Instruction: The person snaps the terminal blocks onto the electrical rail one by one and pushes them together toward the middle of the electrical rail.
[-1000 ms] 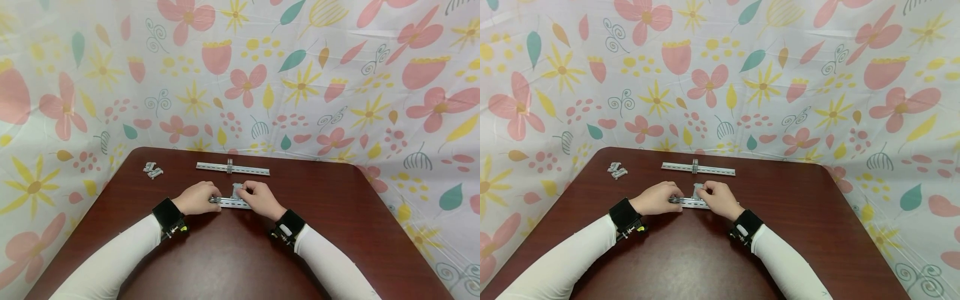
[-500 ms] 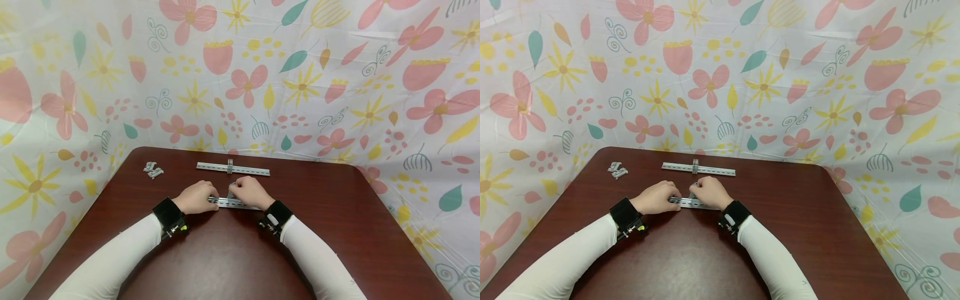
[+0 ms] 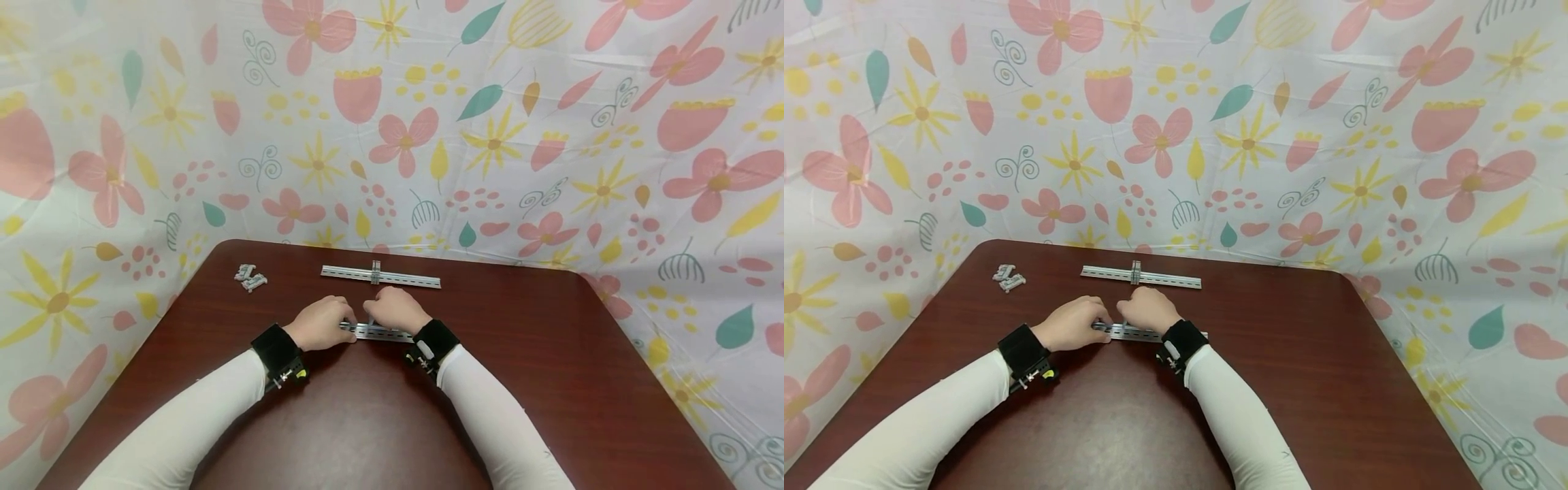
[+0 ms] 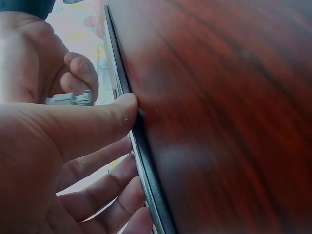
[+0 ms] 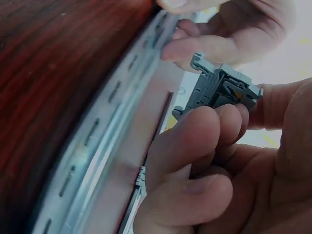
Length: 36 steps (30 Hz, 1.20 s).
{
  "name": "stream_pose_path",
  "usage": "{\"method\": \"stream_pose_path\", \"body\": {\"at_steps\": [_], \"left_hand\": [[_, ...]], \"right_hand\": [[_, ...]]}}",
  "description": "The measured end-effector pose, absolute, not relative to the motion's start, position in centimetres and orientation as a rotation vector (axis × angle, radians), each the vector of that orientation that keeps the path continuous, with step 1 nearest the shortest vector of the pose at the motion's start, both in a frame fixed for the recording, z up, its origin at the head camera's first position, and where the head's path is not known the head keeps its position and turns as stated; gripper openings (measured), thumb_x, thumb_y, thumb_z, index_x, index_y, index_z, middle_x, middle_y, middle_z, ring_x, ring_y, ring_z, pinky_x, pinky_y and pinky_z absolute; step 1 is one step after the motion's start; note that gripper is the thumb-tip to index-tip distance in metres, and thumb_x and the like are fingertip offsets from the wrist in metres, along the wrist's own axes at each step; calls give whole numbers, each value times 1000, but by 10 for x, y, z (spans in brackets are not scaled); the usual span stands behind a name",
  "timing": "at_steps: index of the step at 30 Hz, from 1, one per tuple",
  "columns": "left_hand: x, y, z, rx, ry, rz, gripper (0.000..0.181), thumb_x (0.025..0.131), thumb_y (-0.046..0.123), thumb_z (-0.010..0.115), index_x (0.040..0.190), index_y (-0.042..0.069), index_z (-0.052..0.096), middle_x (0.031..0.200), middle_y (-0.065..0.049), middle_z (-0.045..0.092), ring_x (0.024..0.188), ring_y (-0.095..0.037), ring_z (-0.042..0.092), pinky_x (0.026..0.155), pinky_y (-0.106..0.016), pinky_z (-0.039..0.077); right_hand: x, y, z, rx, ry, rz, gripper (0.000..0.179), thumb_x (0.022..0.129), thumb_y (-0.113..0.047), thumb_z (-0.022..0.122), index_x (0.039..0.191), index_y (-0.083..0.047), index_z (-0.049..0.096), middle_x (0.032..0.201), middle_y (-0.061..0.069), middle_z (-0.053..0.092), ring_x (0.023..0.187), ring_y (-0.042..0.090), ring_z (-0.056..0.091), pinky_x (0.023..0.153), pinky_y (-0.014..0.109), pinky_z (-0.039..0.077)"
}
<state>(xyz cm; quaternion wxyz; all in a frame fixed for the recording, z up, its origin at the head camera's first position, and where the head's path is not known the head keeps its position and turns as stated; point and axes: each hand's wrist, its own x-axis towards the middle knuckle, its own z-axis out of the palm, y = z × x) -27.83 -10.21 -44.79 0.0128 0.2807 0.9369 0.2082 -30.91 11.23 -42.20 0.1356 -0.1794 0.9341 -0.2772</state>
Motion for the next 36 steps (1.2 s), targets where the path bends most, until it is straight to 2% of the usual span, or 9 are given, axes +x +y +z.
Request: {"method": "stream_pose_path", "body": {"at_steps": [5, 18, 27, 30, 36], "left_hand": [[-278, -102, -448, 881, 2914, 655, 19, 94, 22, 93, 109, 12, 87, 107, 1, 72, 110, -25, 68, 93, -41, 59], [-275, -102, -444, 874, 2908, 684, 19, 93, 19, 93, 108, 10, 87, 105, 0, 72, 106, -24, 68, 90, -41, 59], [-275, -102, -445, 857, 2902, 703, 18, 93, 20, 93, 107, 11, 87, 106, -1, 73, 105, -24, 68, 91, -41, 59], [-276, -102, -445, 856, 2900, 704, 18, 93, 21, 93, 107, 11, 87, 106, 0, 73, 105, -24, 68, 91, -41, 59], [-278, -104, -446, 855, 2903, 711, 19, 92, 22, 94, 108, 12, 87, 106, 0, 73, 104, -24, 69, 90, -41, 60]], "right_hand": [[-312, 108, -428, -481, 2723, -673, 56, 113, -28, 54, 58, -21, 44, 55, -4, 39, 47, 15, 37, 53, 31, 31], [-312, 105, -431, -444, 2737, -617, 52, 113, -30, 54, 61, -20, 50, 58, -2, 45, 50, 18, 43, 54, 34, 34], [-309, 103, -429, -456, 2751, -553, 53, 112, -31, 56, 61, -20, 52, 59, -3, 45, 51, 17, 44, 53, 33, 35], [-308, 102, -429, -452, 2758, -535, 51, 112, -33, 56, 63, -19, 54, 61, -3, 44, 54, 17, 44, 54, 34, 36], [-304, 103, -429, -478, 2756, -514, 45, 112, -34, 56, 70, -17, 64, 70, 0, 53, 60, 19, 51, 59, 36, 42]]}}
